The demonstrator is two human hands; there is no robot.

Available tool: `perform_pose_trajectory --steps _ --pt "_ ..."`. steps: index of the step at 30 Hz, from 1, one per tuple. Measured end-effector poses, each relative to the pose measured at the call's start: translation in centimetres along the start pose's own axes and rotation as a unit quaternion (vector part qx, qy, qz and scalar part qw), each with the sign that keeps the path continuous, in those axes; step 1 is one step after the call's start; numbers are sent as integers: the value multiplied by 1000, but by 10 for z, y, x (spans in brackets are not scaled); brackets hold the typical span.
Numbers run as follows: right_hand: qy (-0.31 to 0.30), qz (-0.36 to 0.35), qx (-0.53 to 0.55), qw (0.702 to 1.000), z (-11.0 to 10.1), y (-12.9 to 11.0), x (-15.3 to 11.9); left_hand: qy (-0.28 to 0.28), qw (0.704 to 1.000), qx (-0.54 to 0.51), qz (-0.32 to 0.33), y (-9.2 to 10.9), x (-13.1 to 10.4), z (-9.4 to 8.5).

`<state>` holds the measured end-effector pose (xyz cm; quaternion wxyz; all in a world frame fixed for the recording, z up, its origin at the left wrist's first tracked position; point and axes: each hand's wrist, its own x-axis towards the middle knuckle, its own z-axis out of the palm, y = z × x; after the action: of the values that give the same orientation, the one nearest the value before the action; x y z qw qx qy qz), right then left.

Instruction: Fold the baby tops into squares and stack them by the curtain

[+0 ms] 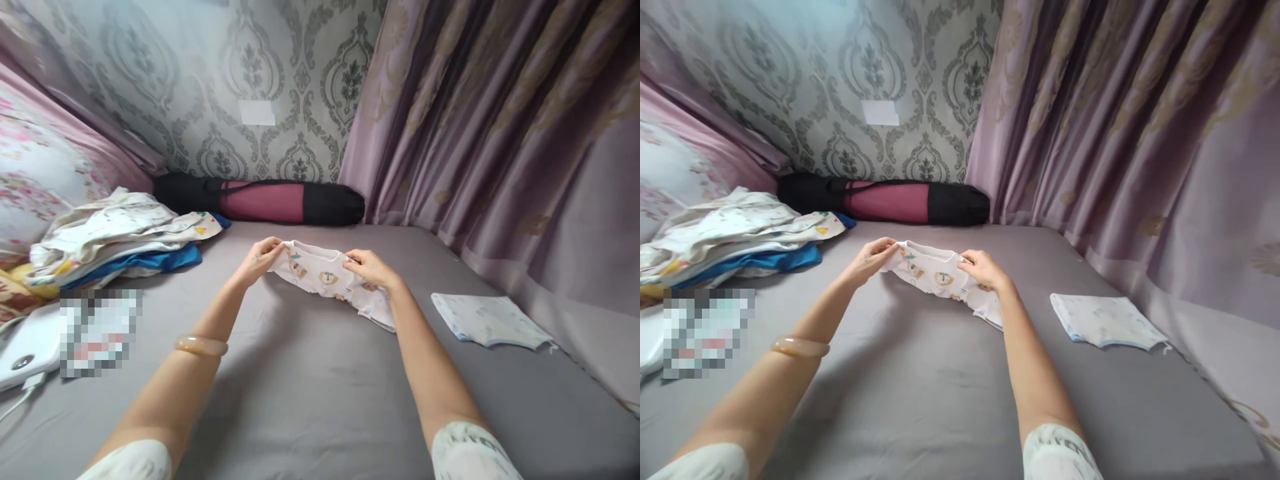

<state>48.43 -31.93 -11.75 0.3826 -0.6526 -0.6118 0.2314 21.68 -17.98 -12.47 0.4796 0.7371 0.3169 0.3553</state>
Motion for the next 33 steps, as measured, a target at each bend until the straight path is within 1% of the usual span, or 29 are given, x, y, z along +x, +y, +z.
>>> perform_pose_trajectory --steps 3,5,7,9,12,14,16,18,19,20,21,23,24,25,26,27,28,29,30,31,32,33 --pt "23 7 -71 997 -9 -11 0 -12 999 10 31 24 -2 -14" --pt "21 -7 -80 997 -18 -20 -1 -18 997 40 63 39 -3 -25" --pt "-1 -25 -60 998 -29 -31 -3 -32 993 76 90 55 -4 -38" --pt "-38 -39 -32 998 -41 -43 -6 -56 987 106 108 69 -3 -52" --pt "-90 -44 4 995 -59 -62 -7 -92 977 149 121 85 4 -70" --pt "-82 -34 16 996 -68 -71 -5 -94 971 177 130 92 11 -79" --pt "-32 -28 -11 999 -77 -79 1 -68 966 203 143 100 19 -85" --pt "38 -41 -86 995 -85 -89 7 -11 957 236 171 112 24 -86" --pt "77 -57 -134 986 -89 -95 10 30 946 256 197 120 25 -86" --pt "122 -81 -181 973 -93 -102 13 79 930 274 230 130 25 -84" --pt "174 -111 -223 953 -96 -110 15 135 909 288 269 140 24 -81" --pt "290 -176 -283 897 -100 -125 20 266 850 303 340 158 22 -76" --pt "337 -203 -302 868 -100 -131 22 321 819 311 360 164 23 -73" --pt "364 -223 -320 846 -99 -135 25 348 799 327 365 168 24 -72" --pt "364 -234 -339 835 -97 -137 28 341 796 350 357 168 27 -70" --pt "344 -239 -358 834 -95 -136 31 313 805 374 338 166 32 -70" --pt "318 -239 -377 837 -92 -134 34 263 823 395 311 161 37 -70" --pt "304 -237 -390 836 -89 -131 36 233 840 402 283 154 43 -70" --pt "312 -232 -397 831 -86 -127 38 238 847 395 265 148 48 -70" --pt "337 -224 -399 823 -83 -122 40 258 849 384 254 141 52 -70" --pt "361 -215 -399 815 -82 -118 41 274 850 374 251 137 56 -70" --pt "365 -209 -401 814 -81 -115 42 276 850 370 253 133 58 -69"
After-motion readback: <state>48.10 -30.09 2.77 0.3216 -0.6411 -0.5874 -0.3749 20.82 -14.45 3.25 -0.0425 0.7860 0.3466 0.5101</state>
